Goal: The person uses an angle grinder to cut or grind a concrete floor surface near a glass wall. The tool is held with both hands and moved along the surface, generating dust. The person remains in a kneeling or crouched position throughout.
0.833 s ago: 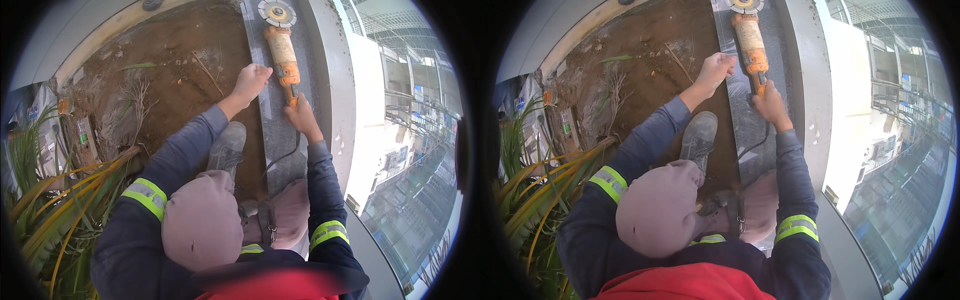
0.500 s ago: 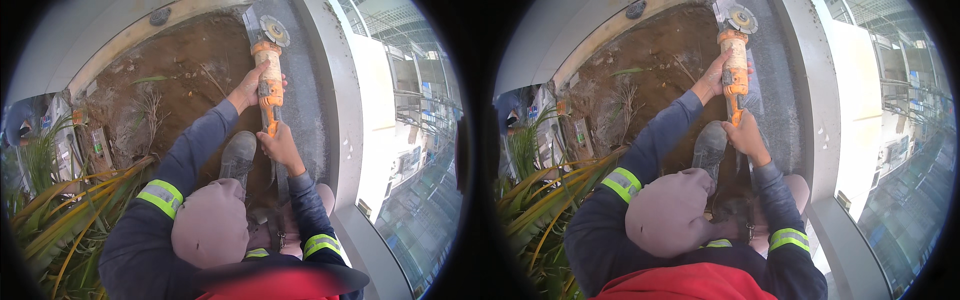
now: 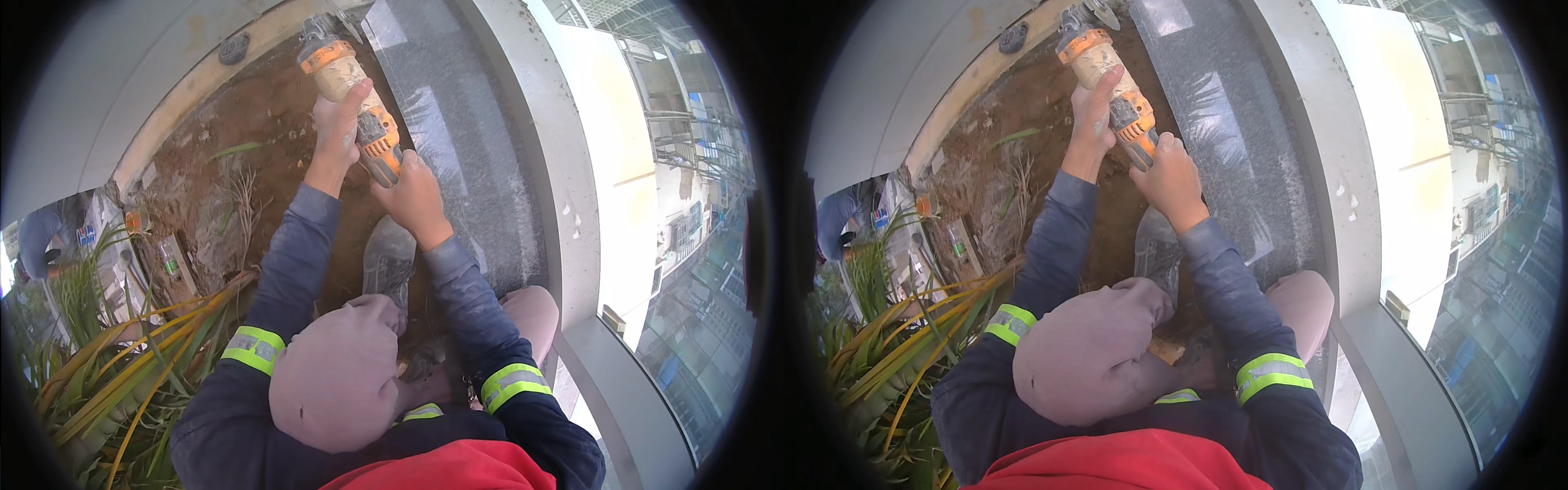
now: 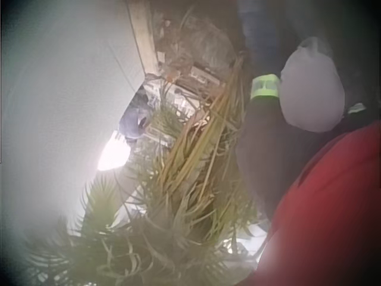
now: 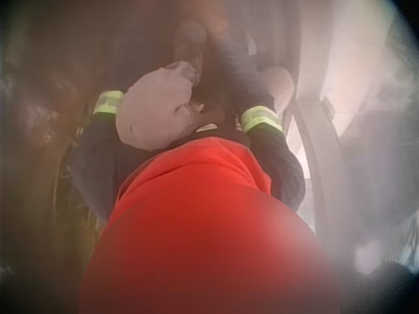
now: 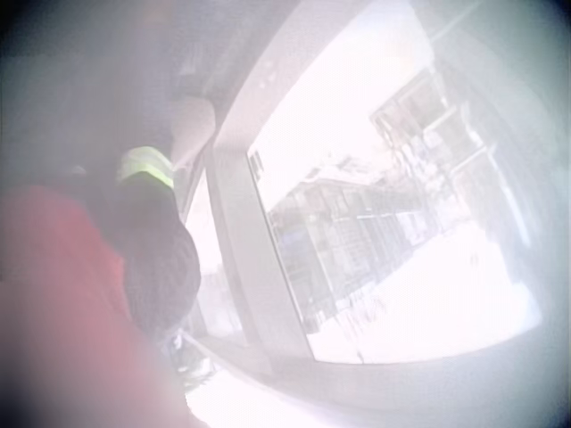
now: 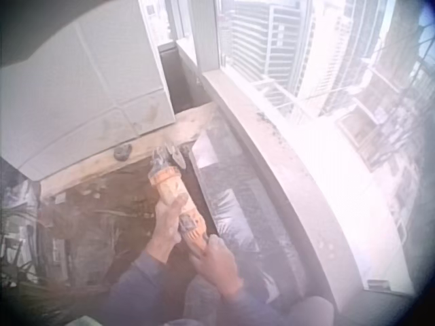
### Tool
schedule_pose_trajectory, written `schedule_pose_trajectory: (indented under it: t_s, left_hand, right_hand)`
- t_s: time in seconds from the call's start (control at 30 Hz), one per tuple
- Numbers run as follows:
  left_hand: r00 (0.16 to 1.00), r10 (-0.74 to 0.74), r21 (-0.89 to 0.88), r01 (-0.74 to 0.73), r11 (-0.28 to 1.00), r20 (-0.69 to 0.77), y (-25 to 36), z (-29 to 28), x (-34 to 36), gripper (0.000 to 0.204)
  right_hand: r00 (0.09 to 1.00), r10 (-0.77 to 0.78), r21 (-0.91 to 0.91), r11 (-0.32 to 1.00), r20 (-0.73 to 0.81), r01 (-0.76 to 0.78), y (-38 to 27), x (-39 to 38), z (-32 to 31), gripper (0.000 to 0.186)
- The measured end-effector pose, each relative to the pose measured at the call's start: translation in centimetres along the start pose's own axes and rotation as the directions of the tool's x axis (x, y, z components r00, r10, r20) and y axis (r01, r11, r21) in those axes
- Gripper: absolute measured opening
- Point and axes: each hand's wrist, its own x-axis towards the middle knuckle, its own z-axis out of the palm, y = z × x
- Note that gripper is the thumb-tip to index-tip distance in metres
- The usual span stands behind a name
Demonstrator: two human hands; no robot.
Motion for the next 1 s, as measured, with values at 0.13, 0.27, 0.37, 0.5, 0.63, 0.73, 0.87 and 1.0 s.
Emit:
schedule_pose_trajectory:
  t_s: [0.13, 0.27, 0.37, 0.5, 0.63, 0.73, 0.87, 1.0]
  left_hand:
    - [0.992, -0.128, -0.058, 0.127, 0.99, -0.016, 0.2, 0.0, 0.4, 0.035]
    - [0.993, -0.121, -0.055, 0.12, 0.991, -0.013, 0.6, 1.0, 0.9, 0.035]
    - [0.995, -0.099, -0.054, 0.097, 0.994, -0.018, 0.7, 0.8, 1.2, 0.035]
    - [0.992, -0.124, -0.081, 0.123, 0.989, -0.013, 1.1, 0.6, 1.8, 0.035]
    - [0.986, -0.165, -0.091, 0.168, 0.982, 0.037, 1.8, 0.2, 2.4, 0.037]
    - [0.986, -0.169, -0.067, 0.169, 0.983, 0.006, 1.7, 0.6, 3.1, 0.037]
    - [0.981, -0.169, -0.146, 0.182, 0.972, 0.099, 1.0, -0.5, 5.1, 0.041]
    - [0.962, -0.203, -0.158, 0.232, 0.96, 0.184, 0.3, -1.5, 6.9, 0.045]
  right_hand:
    - [0.979, 0.095, 0.02, 0.995, 0.182, -0.101, -0.7, 1.4, -0.8, 0.045]
    - [0.994, -0.107, 0.036, 0.994, -0.027, 0.108, 0.7, 1.4, 0.8, 0.055]
    - [0.998, -0.032, 0.063, 0.998, 0.057, 0.029, -0.1, 1.8, 0.1, 0.071]
    - [0.985, 0.003, 0.091, 0.996, 0.174, -0.019, -1.0, 2.9, -1.1, 0.085]
    - [0.961, -0.14, 0.277, 0.958, 0.237, 0.071, -0.8, 3.1, -2.7, 0.095]
    - [0.916, -0.074, 0.559, 0.81, 0.395, -0.176, -0.6, 2.3, -4.5, 0.1]
    - [0.884, -0.068, 0.632, 0.725, 0.462, -0.275, -3.2, 2.6, -5.5, 0.102]
    - [0.909, -0.018, 0.596, 0.76, 0.416, -0.258, -4.9, 3.5, -5.2, 0.099]
